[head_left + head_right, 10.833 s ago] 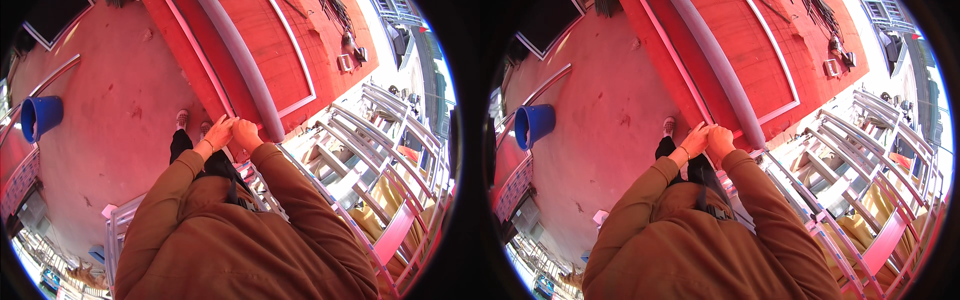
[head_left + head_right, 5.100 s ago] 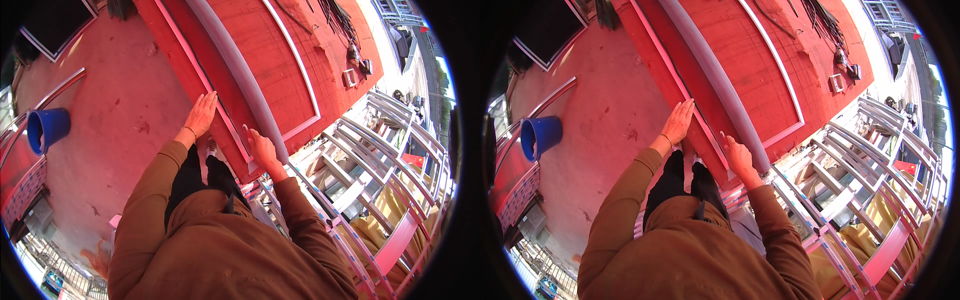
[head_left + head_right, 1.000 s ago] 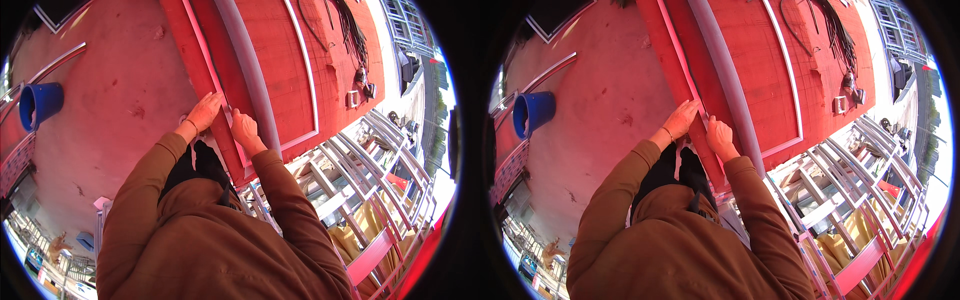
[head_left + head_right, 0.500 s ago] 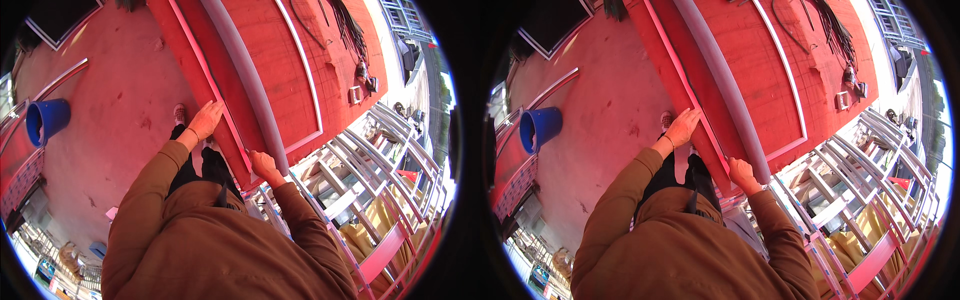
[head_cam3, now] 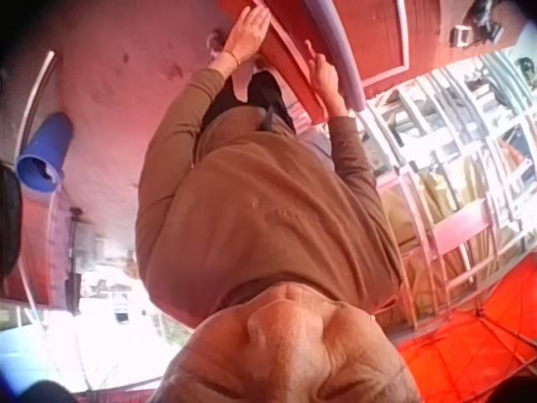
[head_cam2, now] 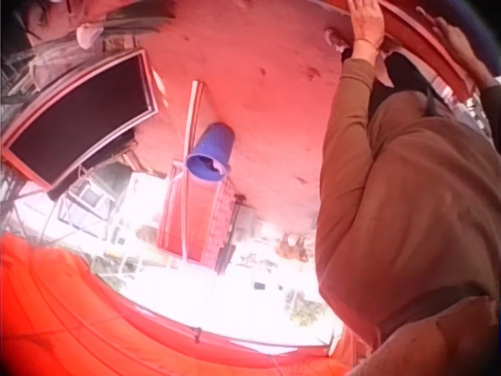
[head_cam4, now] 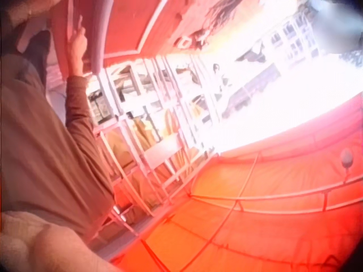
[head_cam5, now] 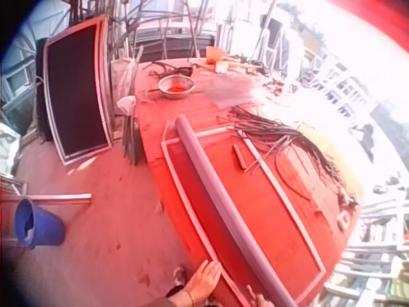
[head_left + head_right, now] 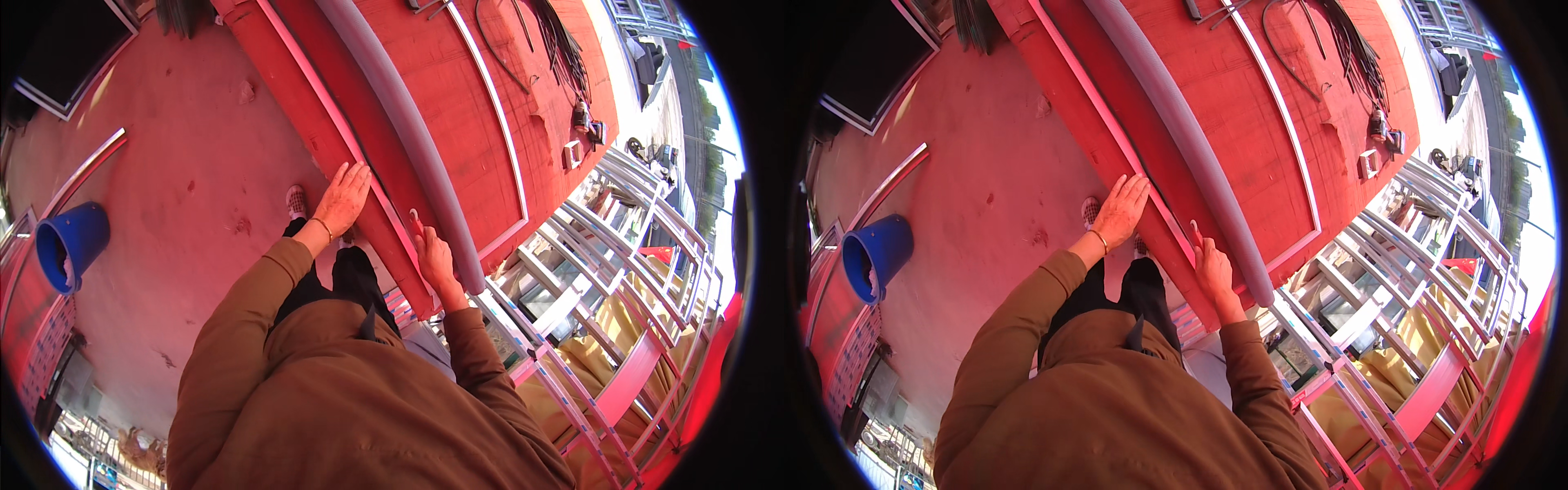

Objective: The person assembles a window screen by pressing a mesh sheet into a metal frame, then inserting a rubber spline along the frame edge with a spline roller. They trim excess mesh with a utility knife and roll the mesh tightly around the frame to secure it.

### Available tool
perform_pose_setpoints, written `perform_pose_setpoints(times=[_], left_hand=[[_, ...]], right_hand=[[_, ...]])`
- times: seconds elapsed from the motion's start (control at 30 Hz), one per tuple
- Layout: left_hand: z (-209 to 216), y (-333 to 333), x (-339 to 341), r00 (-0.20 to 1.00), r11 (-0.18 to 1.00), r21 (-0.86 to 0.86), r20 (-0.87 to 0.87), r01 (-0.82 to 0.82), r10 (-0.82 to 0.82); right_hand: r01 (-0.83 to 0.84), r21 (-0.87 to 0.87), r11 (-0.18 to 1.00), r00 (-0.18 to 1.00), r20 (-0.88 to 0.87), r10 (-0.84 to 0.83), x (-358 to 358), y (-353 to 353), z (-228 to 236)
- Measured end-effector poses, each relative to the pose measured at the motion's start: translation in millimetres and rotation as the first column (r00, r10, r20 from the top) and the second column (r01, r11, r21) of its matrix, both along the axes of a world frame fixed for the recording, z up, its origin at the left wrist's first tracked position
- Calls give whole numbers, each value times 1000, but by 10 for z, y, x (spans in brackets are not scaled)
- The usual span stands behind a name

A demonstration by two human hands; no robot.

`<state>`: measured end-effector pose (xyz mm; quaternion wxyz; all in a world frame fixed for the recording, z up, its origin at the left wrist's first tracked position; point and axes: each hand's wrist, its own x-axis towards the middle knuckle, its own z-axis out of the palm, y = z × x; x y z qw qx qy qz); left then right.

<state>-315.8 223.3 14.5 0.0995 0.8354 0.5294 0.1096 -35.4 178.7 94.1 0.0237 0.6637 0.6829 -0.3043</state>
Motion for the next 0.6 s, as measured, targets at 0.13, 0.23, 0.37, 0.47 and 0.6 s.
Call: perform_pose_setpoints(times=[0.13, 0.23, 0.37, 0.47, 0.6], left_hand=[[-71, 439, -450, 999, 999, 36, -19, 29, -28], [-118, 546, -592, 997, 997, -6, 8, 73, -73], [-121, 574, -630, 996, 997, 28, 65, 67, -69], [-91, 595, -636, 996, 996, 63, 64, 56, -60], [-73, 643, -588, 997, 998, 41, 46, 55, -57]], right_hand=[[16, 36, 999, 1000, -15, -16, -386, 221, 65], [-21, 71, 997, 999, -45, 24, -622, 470, 40], [-80, 58, 995, 996, -26, 81, -843, 836, 7], [-115, 65, 991, 993, -24, 116, -980, 1027, 2], [-181, 44, 982, 983, -17, 182, -1101, 1133, -29]])
